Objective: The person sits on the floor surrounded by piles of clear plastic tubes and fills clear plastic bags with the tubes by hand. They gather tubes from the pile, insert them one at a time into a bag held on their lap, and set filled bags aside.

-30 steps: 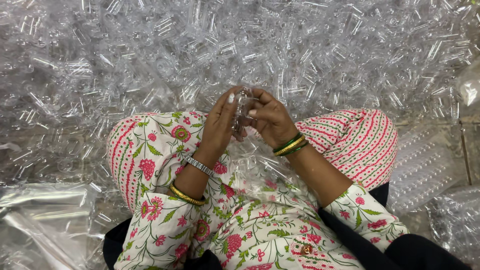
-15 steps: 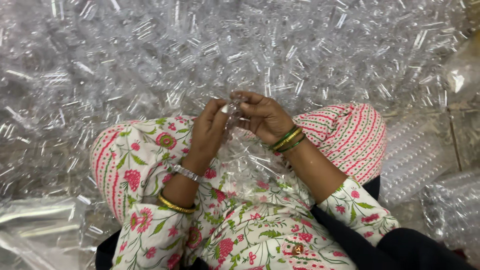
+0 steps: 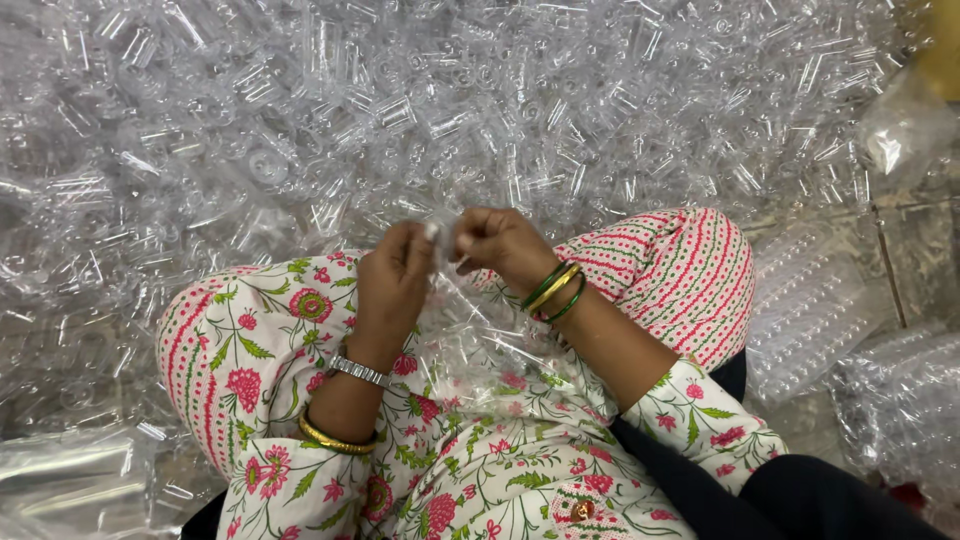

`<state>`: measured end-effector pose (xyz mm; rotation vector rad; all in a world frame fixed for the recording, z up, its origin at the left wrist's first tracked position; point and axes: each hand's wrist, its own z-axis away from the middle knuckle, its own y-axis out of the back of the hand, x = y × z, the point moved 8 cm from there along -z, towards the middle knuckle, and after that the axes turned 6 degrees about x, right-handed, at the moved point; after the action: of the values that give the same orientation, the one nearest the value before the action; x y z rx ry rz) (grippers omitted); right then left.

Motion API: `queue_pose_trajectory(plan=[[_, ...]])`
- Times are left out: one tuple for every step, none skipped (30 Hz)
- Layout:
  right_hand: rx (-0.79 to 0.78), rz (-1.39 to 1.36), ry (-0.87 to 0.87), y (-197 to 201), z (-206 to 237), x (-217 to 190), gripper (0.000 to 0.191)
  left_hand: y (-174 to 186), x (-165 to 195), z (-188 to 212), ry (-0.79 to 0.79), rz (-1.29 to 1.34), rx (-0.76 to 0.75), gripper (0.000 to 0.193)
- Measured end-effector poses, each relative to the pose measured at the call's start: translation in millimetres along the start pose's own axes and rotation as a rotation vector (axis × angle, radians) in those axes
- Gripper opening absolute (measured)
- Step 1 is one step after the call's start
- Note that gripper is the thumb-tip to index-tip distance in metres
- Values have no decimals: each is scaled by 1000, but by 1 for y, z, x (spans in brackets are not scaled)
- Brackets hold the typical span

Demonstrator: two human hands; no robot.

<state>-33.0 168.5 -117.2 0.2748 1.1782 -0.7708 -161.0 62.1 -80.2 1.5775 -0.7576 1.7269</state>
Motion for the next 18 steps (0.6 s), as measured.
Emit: queue_pose_trajectory(plan=[[2, 112, -3, -2, -1, 0, 10, 3, -9, -3, 93, 102, 43, 36], [85, 289, 118, 3, -3, -12, 7, 6, -18, -5, 186, 204, 87, 40], [165, 464, 240, 10, -5, -27, 5, 5, -23, -8, 242, 292, 79, 38], [242, 638, 362, 17, -5, -43, 7, 5, -28, -11, 299, 378, 76, 37], [488, 591, 420, 43, -3, -59, 17, 5, -32, -12, 359, 465, 78, 38], [729, 535, 472, 71, 2, -75, 29, 1, -30, -13, 355, 528, 21, 41], [835, 771, 581, 82, 5, -93, 35, -4, -27, -13, 347, 592, -36, 45], [937, 1010, 696, 89, 9, -110, 42, -9, -23, -13, 336, 657, -98, 48], [904, 1078, 612, 101, -1, -110, 43, -10, -24, -11, 359, 656, -103, 48], [872, 1143, 527, 110, -9, -108, 45, -12, -24, -10, 382, 653, -112, 49], [839, 1208, 441, 116, -16, -104, 47, -14, -24, -9, 407, 652, -122, 51], [844, 1203, 488, 117, -16, -106, 48, -16, -21, -9, 403, 660, -139, 54], [850, 1199, 532, 113, -15, -107, 50, -18, -19, -8, 401, 668, -157, 57], [855, 1192, 577, 105, -11, -108, 52, -19, -16, -8, 399, 674, -175, 60], [810, 1211, 703, 88, -6, -111, 52, -19, -15, -7, 401, 660, -191, 62], [763, 1228, 828, 69, 1, -114, 53, -20, -13, -6, 402, 646, -208, 64], [713, 1244, 948, 50, 9, -117, 54, -21, -12, -4, 408, 633, -227, 66], [580, 1229, 1009, 30, 13, -115, 52, -21, -11, -2, 401, 578, -232, 66]])
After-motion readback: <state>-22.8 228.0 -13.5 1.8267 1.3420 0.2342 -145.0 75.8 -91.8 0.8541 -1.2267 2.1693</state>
